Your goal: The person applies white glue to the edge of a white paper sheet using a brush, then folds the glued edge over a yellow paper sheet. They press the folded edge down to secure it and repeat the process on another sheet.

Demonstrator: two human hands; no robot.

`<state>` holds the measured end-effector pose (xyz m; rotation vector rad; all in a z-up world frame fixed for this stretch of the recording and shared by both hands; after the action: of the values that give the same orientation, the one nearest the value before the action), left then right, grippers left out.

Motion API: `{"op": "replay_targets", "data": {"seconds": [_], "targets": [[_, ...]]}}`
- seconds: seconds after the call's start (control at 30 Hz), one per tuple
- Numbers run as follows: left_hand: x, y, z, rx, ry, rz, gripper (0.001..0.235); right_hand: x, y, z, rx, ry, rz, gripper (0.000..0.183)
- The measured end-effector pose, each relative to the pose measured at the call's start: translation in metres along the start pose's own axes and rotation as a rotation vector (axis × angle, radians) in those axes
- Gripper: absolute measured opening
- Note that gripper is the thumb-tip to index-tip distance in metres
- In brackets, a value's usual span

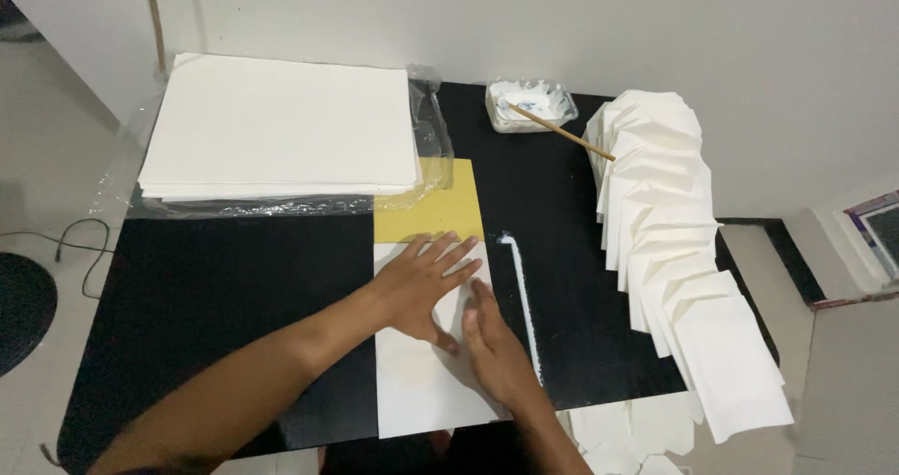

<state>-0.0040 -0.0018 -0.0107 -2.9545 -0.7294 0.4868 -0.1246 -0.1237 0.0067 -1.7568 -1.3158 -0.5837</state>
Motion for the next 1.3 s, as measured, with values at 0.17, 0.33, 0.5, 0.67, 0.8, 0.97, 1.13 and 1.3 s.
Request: {"op": "replay_targets", "data": {"seconds": [0.17,0.33,0.5,0.67,0.8,0.97,1.13,1.3], "targets": [[0.016,0.010,0.020,0.047,0.023,0.073,0.121,0.007,-0.013,0.012,0.060,-0.056,0.060,0.098],[0.010,0.003,0.003,0.135,-0.022,0.029,0.121,0.003,-0.037,0.027,0.097,-0.107,0.001,0.097],[0.011,0.003,-0.001,0.144,-0.043,0.035,0.120,0.019,-0.068,0.034,0.112,-0.098,-0.181,0.084],[0.010,0.002,-0.008,0.197,-0.089,0.014,0.123,0.015,-0.093,0.037,0.255,-0.097,0.010,0.106],[0.006,0.006,-0.006,0.191,-0.107,-0.031,0.109,0.013,-0.111,0.027,0.353,-0.094,0.161,0.110],[0.005,0.010,0.000,0.096,-0.179,-0.043,0.099,-0.022,-0.090,0.004,-0.107,-0.298,-0.428,0.062],[0.005,0.019,0.018,-0.063,-0.118,-0.036,0.078,-0.036,-0.047,-0.003,-0.009,-0.462,-0.452,0.064],[0.012,0.018,0.030,-0.133,-0.064,-0.034,0.062,-0.034,-0.056,0.004,0.096,-0.611,-0.364,0.070]]}}
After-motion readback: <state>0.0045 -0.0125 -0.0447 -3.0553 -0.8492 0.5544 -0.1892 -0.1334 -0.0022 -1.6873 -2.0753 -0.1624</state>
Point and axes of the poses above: each hand's wrist, its own y-axis towards the middle knuckle, its own z-axis out of the palm, x = y × z, the point moved 3 cm from there along y, towards the middle knuckle, and after that the axes turned 4 degrees about -y, right-handed, at the moved point
